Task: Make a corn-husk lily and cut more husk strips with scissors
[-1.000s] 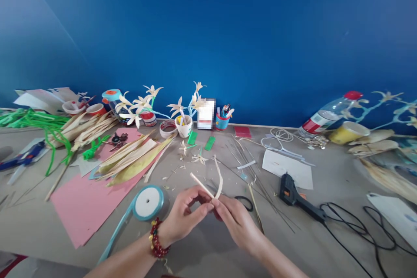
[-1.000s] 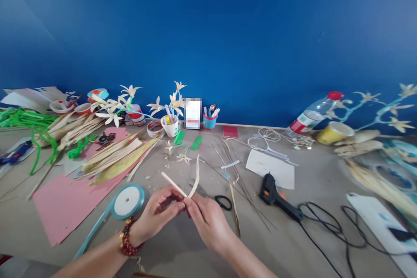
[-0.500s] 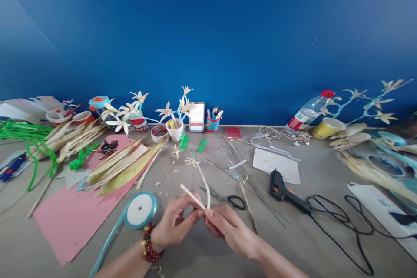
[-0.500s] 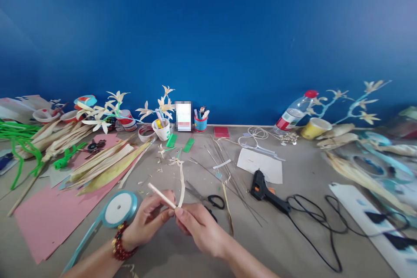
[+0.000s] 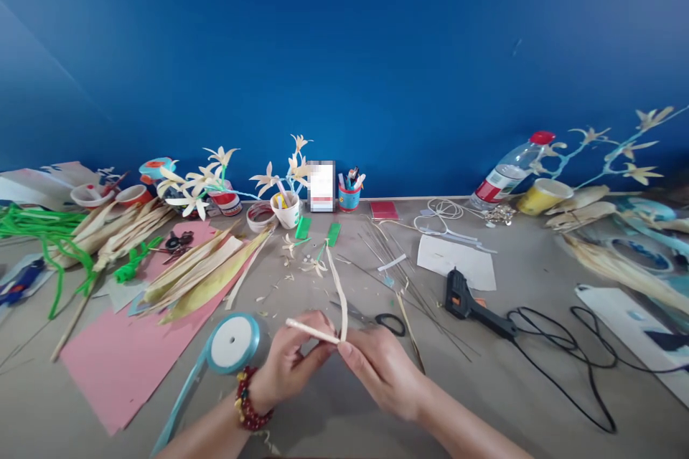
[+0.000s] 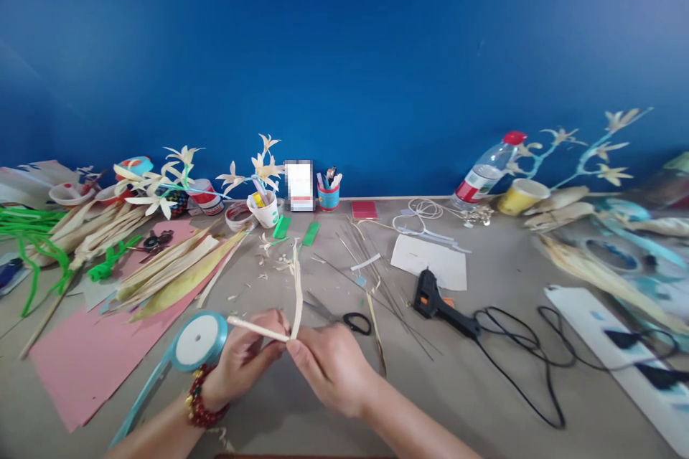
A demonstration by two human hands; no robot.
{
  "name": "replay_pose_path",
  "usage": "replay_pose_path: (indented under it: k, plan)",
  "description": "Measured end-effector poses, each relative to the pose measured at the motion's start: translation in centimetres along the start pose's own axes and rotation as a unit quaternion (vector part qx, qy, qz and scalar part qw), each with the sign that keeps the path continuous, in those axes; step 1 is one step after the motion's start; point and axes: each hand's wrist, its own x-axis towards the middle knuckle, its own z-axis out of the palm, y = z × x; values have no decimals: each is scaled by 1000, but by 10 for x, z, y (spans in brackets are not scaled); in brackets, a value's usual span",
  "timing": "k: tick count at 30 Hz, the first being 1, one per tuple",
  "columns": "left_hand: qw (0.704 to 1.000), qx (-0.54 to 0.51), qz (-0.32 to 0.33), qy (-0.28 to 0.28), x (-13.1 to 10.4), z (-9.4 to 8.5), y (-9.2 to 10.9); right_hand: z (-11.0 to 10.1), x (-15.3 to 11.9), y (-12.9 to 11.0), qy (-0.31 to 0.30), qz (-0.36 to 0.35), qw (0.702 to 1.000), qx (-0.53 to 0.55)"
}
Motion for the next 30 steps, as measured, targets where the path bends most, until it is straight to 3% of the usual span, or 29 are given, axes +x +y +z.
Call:
replay_pose_path:
  k: [9,14,18,23,27,30]
  plan:
    - [999,-6,36,-25,5,-5,8,2,-1,2,-23,-31,999,1]
    - [999,-5,28,-46,6,-7,8,1,-3,1,-45,8,990,132]
    - [999,-13,31,-35,8,-7,5,1,-4,2,-58,52,965,249]
    - [999,-15,31,-9,9,-9,-2,-1,-4,4,-80,91,914,387]
    - [999,0,28,26,10,-11,-9,-4,-3,8,-89,114,882,449]
    - [1000,5,13,21,13,-15,-16,-8,-6,8,-87,112,862,487]
